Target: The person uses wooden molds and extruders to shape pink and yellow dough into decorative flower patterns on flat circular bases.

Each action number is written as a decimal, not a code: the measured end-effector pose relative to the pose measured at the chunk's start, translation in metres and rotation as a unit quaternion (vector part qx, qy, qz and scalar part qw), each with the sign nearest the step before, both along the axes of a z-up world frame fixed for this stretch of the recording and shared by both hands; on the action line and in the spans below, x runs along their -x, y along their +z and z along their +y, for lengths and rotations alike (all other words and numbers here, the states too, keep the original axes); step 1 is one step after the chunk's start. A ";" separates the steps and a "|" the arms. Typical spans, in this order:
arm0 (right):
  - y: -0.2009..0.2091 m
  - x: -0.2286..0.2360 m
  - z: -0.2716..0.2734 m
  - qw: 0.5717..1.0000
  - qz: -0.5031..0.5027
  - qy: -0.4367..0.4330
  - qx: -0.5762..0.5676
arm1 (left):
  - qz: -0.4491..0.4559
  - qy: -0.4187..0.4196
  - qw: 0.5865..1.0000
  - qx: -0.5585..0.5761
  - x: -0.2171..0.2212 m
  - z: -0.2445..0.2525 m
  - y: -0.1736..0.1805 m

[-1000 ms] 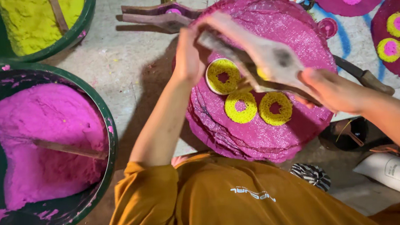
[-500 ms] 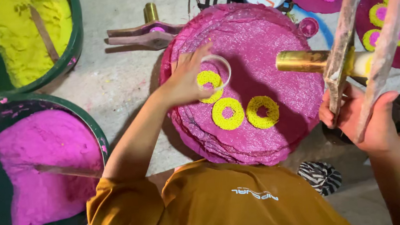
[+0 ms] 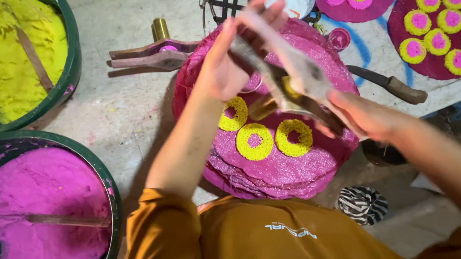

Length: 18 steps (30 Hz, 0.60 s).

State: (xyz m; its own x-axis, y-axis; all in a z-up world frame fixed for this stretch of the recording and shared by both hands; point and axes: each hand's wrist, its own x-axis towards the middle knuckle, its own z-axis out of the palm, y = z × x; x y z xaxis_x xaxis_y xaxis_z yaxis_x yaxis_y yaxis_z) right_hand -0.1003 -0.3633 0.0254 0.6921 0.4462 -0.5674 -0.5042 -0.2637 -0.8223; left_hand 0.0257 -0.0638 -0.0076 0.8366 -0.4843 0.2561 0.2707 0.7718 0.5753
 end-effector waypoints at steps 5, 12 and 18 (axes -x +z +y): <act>0.027 -0.076 0.034 0.981 -0.020 0.065 0.184 | 0.066 0.079 0.968 0.229 -0.021 -0.002 0.002; 0.041 -0.092 0.093 0.900 -0.209 0.124 0.362 | 0.088 0.137 0.957 0.240 -0.042 0.033 -0.015; 0.047 -0.089 0.081 0.869 -0.203 0.150 0.425 | 0.178 0.152 0.941 0.246 -0.041 0.003 -0.039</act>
